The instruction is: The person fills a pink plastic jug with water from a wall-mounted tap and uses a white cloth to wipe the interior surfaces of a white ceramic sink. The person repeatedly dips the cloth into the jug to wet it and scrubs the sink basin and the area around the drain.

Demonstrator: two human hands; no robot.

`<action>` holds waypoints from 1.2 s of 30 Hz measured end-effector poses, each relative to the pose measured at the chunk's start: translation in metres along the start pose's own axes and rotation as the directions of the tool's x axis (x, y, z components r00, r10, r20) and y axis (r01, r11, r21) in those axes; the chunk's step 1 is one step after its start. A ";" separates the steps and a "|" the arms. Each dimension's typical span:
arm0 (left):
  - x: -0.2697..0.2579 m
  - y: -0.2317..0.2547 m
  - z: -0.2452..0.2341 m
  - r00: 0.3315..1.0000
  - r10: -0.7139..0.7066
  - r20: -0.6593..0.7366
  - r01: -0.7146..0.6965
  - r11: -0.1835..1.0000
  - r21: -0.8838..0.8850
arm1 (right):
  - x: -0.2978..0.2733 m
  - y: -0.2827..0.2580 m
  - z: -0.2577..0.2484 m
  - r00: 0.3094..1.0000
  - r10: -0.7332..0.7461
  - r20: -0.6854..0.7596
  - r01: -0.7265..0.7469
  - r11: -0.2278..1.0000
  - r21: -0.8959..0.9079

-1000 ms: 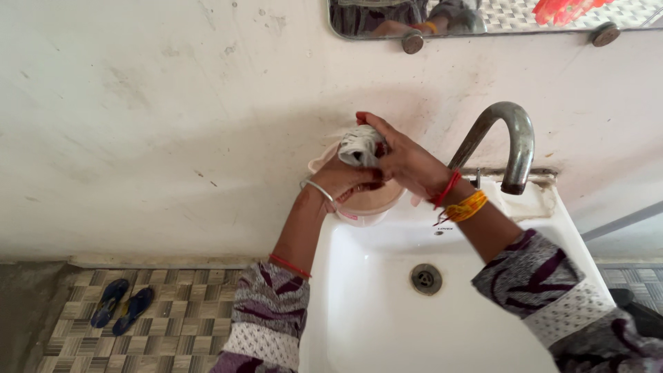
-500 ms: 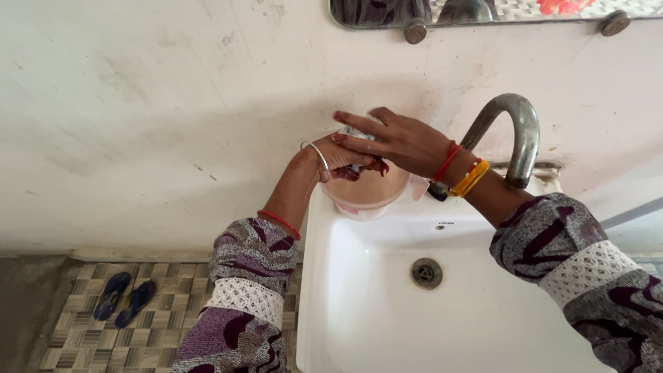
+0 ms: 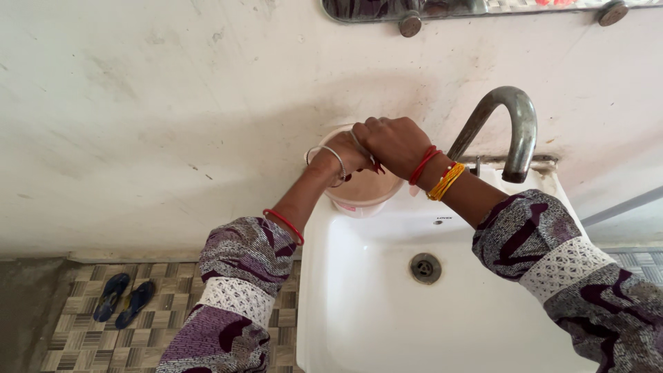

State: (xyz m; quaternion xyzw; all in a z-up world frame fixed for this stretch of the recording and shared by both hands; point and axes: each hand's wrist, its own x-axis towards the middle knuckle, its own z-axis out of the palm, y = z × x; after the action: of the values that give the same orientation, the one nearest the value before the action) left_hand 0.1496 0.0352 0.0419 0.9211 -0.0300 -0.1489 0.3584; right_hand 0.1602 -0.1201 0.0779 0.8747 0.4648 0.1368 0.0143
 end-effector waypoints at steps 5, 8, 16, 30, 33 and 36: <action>0.012 -0.021 0.022 0.883 0.372 -0.287 -0.197 0.847 0.493 | 0.004 -0.005 -0.010 0.998 0.031 -0.056 -0.034 0.999 -0.042; 0.002 -0.016 0.028 0.854 0.308 -0.419 -0.139 0.912 0.387 | 0.005 -0.006 -0.019 0.998 0.058 0.012 -0.058 0.998 -0.032; -0.031 0.006 0.024 0.870 0.156 -0.468 -0.053 0.973 0.225 | 0.004 -0.013 -0.017 0.974 0.176 0.141 -0.171 0.984 -0.046; -0.110 0.057 -0.004 0.927 0.007 -0.374 0.039 0.993 0.114 | -0.063 -0.062 -0.068 0.941 0.199 -0.274 -0.024 0.846 0.532; -0.138 0.051 0.016 0.946 0.123 -0.299 -0.086 0.987 0.136 | -0.103 -0.076 -0.074 0.943 0.140 -0.303 0.103 0.740 0.665; -0.155 0.044 0.034 0.966 0.210 -0.154 -0.207 0.978 0.031 | -0.142 -0.072 -0.063 0.954 0.294 0.065 -0.120 0.173 0.978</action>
State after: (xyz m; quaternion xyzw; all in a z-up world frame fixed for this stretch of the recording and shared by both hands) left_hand -0.0058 0.0055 0.0872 0.9243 -0.0995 -0.0374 0.3665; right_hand 0.0103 -0.2017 0.0949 0.7296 0.3230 -0.1253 -0.5897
